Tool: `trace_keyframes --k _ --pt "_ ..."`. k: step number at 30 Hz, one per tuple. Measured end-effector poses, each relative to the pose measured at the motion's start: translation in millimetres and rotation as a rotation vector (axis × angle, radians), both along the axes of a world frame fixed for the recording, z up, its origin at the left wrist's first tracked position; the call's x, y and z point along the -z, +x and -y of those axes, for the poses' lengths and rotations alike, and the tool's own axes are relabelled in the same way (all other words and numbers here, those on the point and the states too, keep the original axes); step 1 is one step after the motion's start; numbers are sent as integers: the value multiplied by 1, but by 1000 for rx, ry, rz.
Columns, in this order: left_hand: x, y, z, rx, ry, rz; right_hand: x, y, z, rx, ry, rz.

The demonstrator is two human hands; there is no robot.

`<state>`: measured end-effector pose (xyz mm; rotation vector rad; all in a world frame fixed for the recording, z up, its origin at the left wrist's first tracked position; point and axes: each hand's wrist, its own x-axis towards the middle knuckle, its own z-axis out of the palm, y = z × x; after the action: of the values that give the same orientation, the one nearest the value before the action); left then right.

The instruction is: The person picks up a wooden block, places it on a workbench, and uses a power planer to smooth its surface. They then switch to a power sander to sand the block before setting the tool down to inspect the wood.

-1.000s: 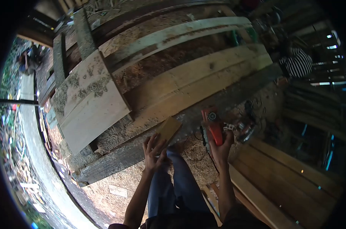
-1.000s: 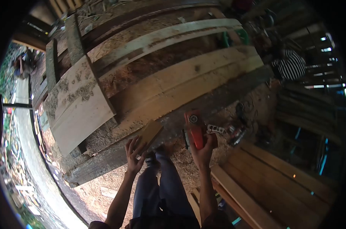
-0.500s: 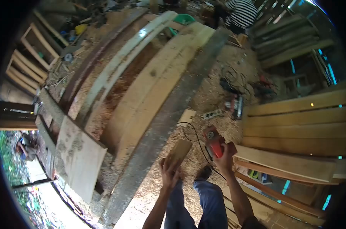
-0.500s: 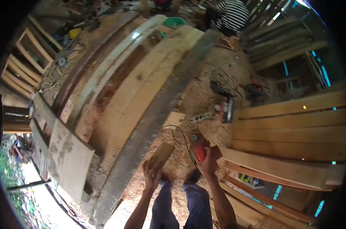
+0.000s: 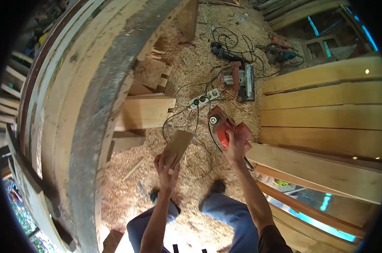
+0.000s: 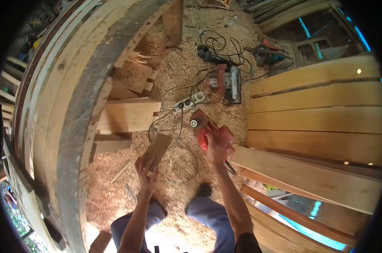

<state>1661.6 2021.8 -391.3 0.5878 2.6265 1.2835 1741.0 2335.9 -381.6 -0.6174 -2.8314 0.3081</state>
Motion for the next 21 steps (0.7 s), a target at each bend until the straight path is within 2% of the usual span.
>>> trace_keyframes --k 2,4,5,8,10,13,16,17,18,20,21 --pt "48 -3 -28 29 71 -22 52 -2 -24 15 20 -19" --pt "82 -10 -50 35 49 -25 117 8 -42 46 -145 168" --pt "100 -11 -57 42 59 -45 146 12 -50 46 -154 174" --pt "134 -3 -67 90 46 -63 196 41 -55 65 -138 232" --pt "142 3 -68 98 -24 -109 200 51 -47 185 -176 79" --pt "140 5 -65 165 -25 -94 194 58 -29 145 -242 182" --pt "125 11 -68 120 32 19 182 57 -6 129 -342 105" --pt "118 12 -67 126 26 25 175 60 3 162 -477 258" --pt "109 14 -68 119 44 41 174 68 15 166 -480 268" --pt "94 15 -69 106 70 52 186 86 37 35 -279 174" --pt "86 17 -66 124 34 10 173 87 43 18 -382 232"
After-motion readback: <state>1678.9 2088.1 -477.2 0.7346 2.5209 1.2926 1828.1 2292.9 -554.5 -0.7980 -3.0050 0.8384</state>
